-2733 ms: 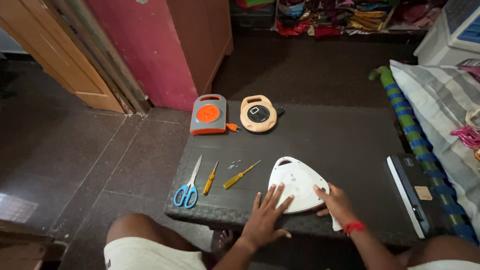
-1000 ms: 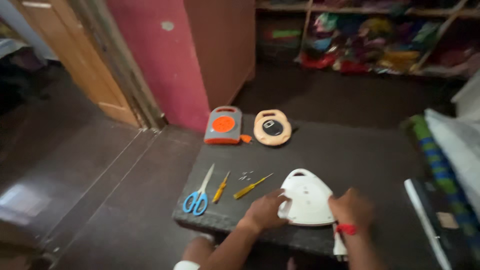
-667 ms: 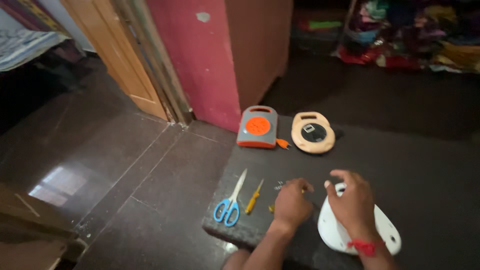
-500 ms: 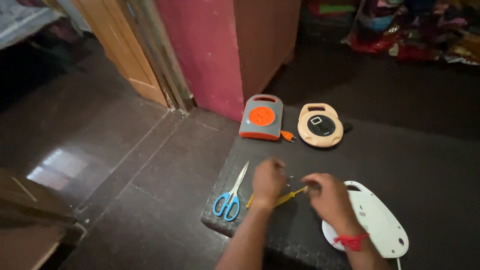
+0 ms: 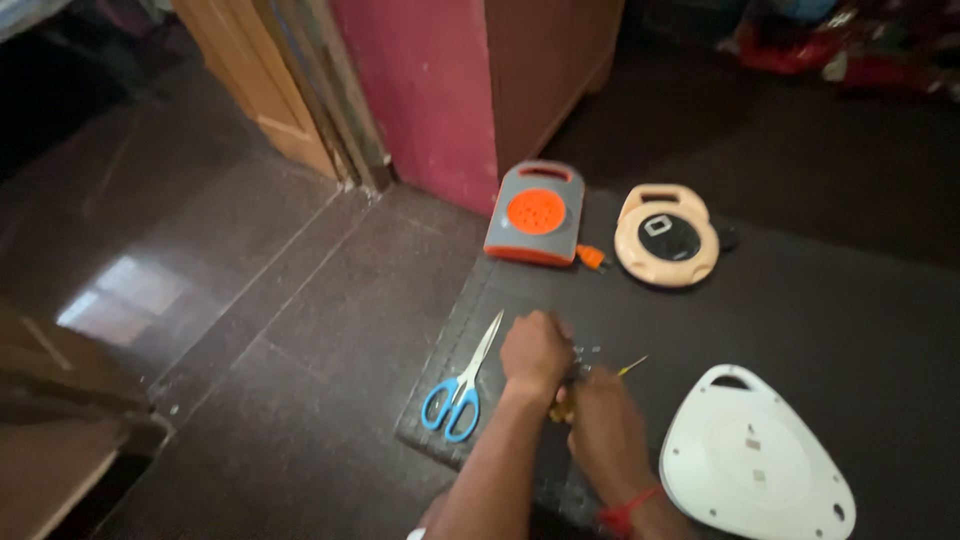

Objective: The person assembles a round power extension cord by wrapping the white cable around the black spool and fitting it into the white triangular casing.

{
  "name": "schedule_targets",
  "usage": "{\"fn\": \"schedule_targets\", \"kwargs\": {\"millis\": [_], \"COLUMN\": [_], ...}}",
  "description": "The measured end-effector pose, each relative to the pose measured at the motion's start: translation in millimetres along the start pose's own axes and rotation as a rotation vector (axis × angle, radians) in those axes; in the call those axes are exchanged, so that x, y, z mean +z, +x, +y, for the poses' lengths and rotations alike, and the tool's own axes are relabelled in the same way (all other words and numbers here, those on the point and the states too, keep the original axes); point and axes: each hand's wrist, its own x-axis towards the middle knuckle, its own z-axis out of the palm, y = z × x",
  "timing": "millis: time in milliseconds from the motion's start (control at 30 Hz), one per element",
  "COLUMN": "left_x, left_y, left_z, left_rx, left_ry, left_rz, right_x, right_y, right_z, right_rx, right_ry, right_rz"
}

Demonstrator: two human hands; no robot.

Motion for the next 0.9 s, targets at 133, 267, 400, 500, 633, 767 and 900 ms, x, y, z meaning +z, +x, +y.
{"fn": "schedule_targets", "kwargs": {"millis": [133,267,400,500,633,767,900], "left_x": [7,10,16,13,12,14,14], "left_y": [9,9,11,10,8,5,4], "left_z": [6,5,8,4,5,7,9], "left_rx": [0.033,0.097,0.127,0.158,0.183,0.236,0.255], "left_ry": [-0.041,-0.017,0.087,0.072,0.069,0.077,0.05], "left_rz": [-0.037,-0.095,-0.109,-0.105,-0.09,-0.026,-0.022], "right_x": [-28,-61,-90,-105,-114,-121,-119], "right_y": [8,14,23,26,29,31,30], "right_z": [6,15,42,67,84,90,99], "right_rx": [-0.053,-0.069,-0.019,0.14,0.425,0.5,0.519], "right_ry": [-0.088,0.031,0.147,0.392,0.561,0.674,0.776], "right_rz": [0.094,0.299,0.454,0.543,0.61,0.667,0.687]}}
